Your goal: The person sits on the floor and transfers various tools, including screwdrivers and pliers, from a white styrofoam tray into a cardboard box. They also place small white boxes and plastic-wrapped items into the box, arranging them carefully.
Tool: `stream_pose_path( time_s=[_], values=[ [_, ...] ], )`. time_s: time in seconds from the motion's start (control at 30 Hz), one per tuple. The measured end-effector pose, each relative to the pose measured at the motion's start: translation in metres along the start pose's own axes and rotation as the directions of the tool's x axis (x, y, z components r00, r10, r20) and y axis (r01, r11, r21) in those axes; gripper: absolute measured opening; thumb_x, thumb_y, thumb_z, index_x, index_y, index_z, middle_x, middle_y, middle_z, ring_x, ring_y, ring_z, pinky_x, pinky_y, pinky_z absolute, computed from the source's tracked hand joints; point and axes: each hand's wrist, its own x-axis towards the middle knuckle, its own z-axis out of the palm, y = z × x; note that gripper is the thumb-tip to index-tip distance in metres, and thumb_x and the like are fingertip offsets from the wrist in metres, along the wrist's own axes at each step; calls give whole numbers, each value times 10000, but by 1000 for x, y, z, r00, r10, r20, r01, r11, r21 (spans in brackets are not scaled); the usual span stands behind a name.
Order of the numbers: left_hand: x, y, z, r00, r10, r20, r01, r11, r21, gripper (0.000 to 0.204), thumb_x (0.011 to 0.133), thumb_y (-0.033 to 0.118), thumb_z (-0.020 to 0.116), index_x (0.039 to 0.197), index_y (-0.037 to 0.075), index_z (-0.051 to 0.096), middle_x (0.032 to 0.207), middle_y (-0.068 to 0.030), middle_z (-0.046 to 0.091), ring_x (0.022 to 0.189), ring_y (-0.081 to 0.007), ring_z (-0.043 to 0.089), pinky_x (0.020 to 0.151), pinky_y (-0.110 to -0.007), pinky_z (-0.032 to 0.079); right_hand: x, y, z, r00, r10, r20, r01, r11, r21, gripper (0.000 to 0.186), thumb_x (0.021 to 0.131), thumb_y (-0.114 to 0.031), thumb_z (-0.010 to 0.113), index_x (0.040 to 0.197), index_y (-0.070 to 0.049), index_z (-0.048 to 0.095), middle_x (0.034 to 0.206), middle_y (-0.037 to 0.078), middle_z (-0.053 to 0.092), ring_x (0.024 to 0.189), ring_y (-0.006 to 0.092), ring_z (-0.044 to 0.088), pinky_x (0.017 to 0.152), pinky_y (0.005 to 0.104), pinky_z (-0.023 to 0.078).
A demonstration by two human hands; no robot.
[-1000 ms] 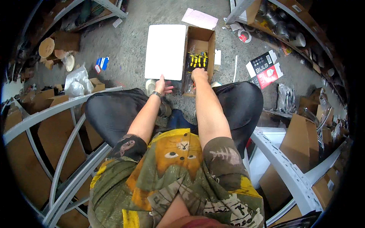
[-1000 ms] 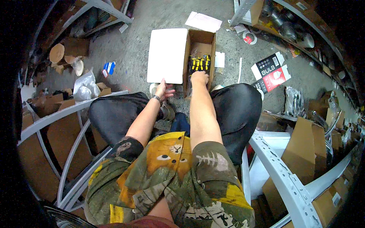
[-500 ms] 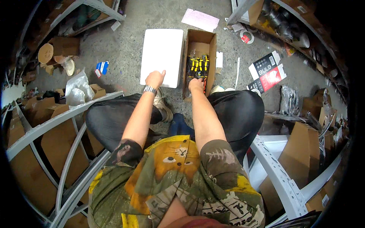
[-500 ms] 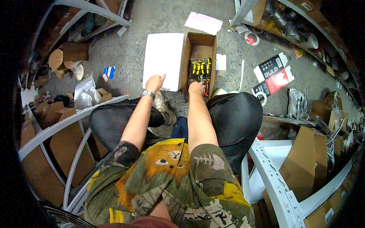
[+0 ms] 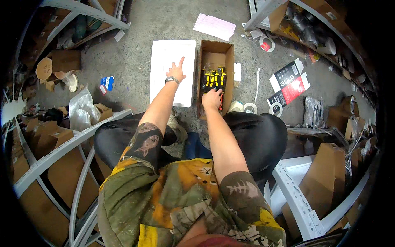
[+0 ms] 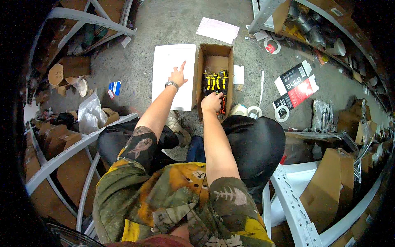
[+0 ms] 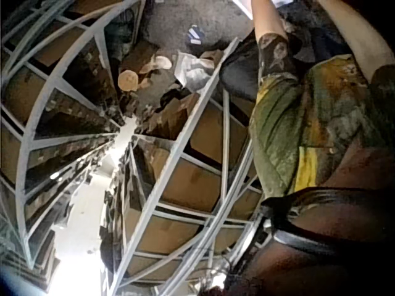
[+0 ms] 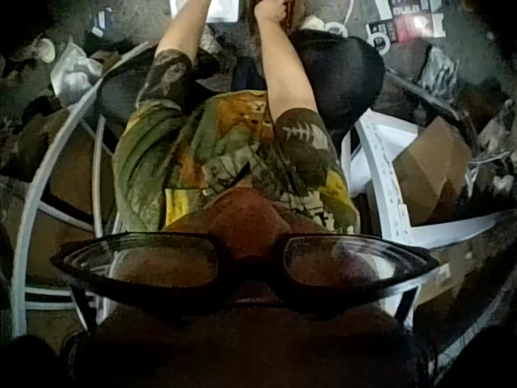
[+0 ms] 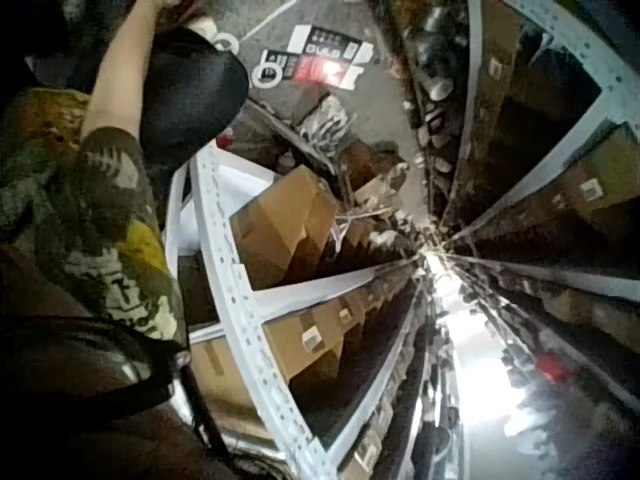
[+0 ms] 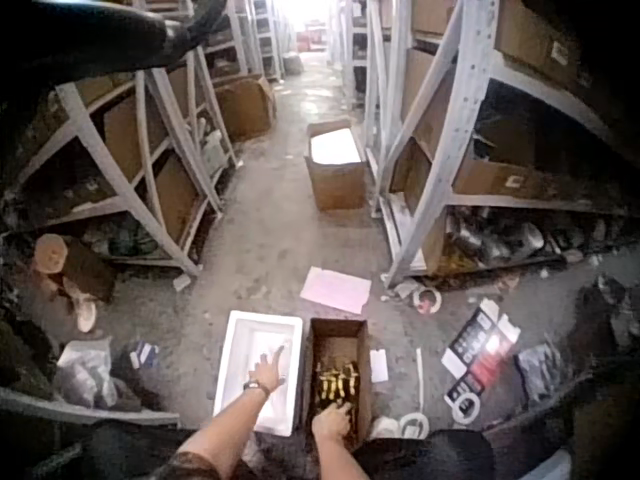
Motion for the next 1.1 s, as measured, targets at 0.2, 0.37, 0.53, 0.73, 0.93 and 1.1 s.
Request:
stream_pose_path(
  time_s=[0.2,0.37,0.53,0.73,0.93,1.1],
  values=[
    [-11,-27,45,1000,12,28,-10,997,-72,800,882,-26,500,1534,320,193,1257,-300,531,961,-399,663,804,-500,563,1,-15,-12,985,-58,-163,86,982,170,380,870,-153,624,1182,51,549,1290,226,446,1068,390,618,885,474,550],
    [-23,-41,23,978,58,-199,-114,953,-280,719,843,13,549,1476,211,272,1024,-273,632,893,-404,661,738,-492,548,6,-29,-24,911,-143,-387,302,870,390,304,855,-123,623,1135,-7,594,1205,196,510,1036,388,614,892,459,524],
    [-55,-40,-61,973,-113,-203,-4,866,-500,785,806,114,633,1448,56,185,820,-229,674,733,-412,669,660,-475,527,22,-67,-53,839,-87,-536,478,589,652,173,836,-45,575,979,-43,673,1010,137,591,950,303,608,855,413,490],
    [-90,-43,-158,999,15,41,21,658,-753,491,875,193,544,1312,-18,470,887,-107,665,737,-180,656,614,-317,515,4,-132,-86,867,-498,-11,248,411,877,295,907,-247,618,1105,-34,664,1126,157,635,1017,260,628,850,396,510],
    [-77,-18,-155,916,292,-274,-387,824,-415,461,964,319,528,1326,34,508,1096,-141,598,1010,-257,582,893,-393,476,-6,-156,-120,791,-554,259,84,518,851,348,938,-231,563,1143,48,604,993,173,653,869,261,671,675,392,569],
    [4,-43,-102,877,224,-425,-390,849,-357,416,897,356,603,1201,72,619,1300,-258,508,1119,-440,559,1005,-491,448,61,-124,-147,947,-199,-252,318,479,818,330,888,-264,626,964,53,676,800,179,713,800,314,706,763,418,523]
  ],
)
